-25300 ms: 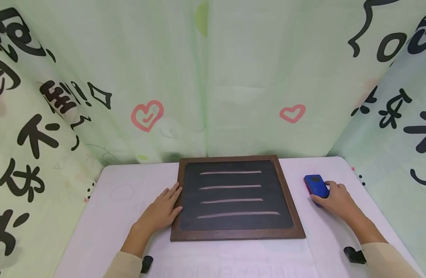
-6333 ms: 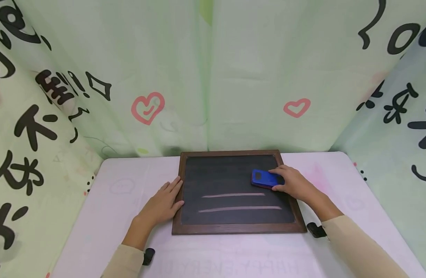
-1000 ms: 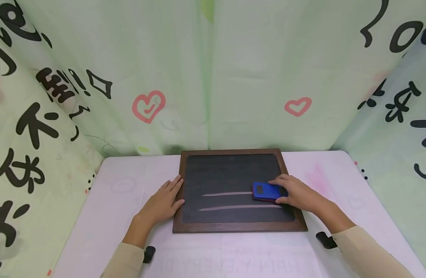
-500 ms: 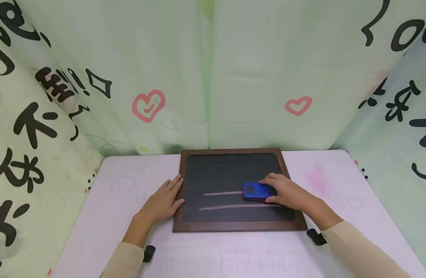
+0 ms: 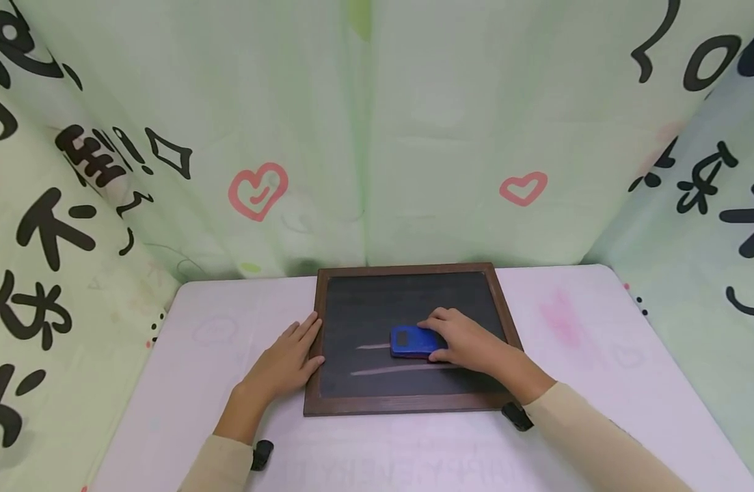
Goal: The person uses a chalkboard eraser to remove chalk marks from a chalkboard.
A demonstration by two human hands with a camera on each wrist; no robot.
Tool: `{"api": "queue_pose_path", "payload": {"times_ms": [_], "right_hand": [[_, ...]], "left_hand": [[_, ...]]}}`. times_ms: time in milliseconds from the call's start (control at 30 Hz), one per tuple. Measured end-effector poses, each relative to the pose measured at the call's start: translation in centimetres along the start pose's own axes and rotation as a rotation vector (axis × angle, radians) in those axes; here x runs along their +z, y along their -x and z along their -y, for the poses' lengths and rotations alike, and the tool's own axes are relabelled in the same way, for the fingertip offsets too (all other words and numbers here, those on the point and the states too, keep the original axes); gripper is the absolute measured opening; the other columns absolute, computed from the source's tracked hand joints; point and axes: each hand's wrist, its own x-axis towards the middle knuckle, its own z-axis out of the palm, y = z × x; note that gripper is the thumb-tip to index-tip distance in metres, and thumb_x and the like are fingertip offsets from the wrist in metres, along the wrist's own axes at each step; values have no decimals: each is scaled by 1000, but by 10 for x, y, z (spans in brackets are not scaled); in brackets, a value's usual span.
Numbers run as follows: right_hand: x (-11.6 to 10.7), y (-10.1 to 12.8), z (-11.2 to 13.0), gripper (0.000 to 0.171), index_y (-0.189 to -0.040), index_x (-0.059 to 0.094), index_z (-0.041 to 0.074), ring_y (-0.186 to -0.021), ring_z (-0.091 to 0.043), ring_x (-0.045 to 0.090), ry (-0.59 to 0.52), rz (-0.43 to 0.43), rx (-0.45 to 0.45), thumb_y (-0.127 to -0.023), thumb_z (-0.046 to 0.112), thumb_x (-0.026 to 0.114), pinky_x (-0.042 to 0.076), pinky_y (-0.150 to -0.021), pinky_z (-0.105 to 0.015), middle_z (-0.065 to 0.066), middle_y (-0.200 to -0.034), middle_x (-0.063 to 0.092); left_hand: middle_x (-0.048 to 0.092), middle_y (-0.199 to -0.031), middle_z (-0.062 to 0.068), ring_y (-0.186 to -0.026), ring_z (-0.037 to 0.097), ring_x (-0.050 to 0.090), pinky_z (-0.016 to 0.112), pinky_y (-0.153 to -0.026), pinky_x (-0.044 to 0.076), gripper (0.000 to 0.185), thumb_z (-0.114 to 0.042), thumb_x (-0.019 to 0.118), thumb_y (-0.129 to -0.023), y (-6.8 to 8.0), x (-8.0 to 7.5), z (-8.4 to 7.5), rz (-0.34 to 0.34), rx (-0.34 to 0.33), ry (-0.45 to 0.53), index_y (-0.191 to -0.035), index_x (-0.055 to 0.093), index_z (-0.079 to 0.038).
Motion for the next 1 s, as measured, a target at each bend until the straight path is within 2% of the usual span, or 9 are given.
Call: {"api": "queue_pose_path", "payload": {"times_ms": [433, 767, 1000], "right_hand": [[14, -41, 49, 59, -143, 61, 5, -118, -30, 57, 11, 1, -30, -93, 32, 79, 55, -99, -42, -14, -132, 61], [18, -73, 76, 60, -144, 60, 7, -120, -29, 58, 83, 25, -64, -94, 35, 76, 54, -103, -40, -12, -133, 61], [21, -89, 90, 59, -143, 62, 7, -117, -28, 59, 106, 21, -73, -94, 35, 77, 55, -102, -38, -11, -132, 62]], "left_hand": [[22, -172, 10, -152, 48, 31, 61, -119, 38, 72, -37, 56, -106, 1, -1, -2, -6, -4, -5, -164, 26, -5], [21, -173, 9, -152, 47, 31, 59, -120, 38, 74, -35, 57, -105, 1, -1, 0, 0, 0, -11, -164, 26, -5], [17, -174, 5, -154, 45, 28, 59, -120, 38, 76, -36, 57, -104, 1, -2, 0, 30, -17, -7, -165, 23, -8]]}}
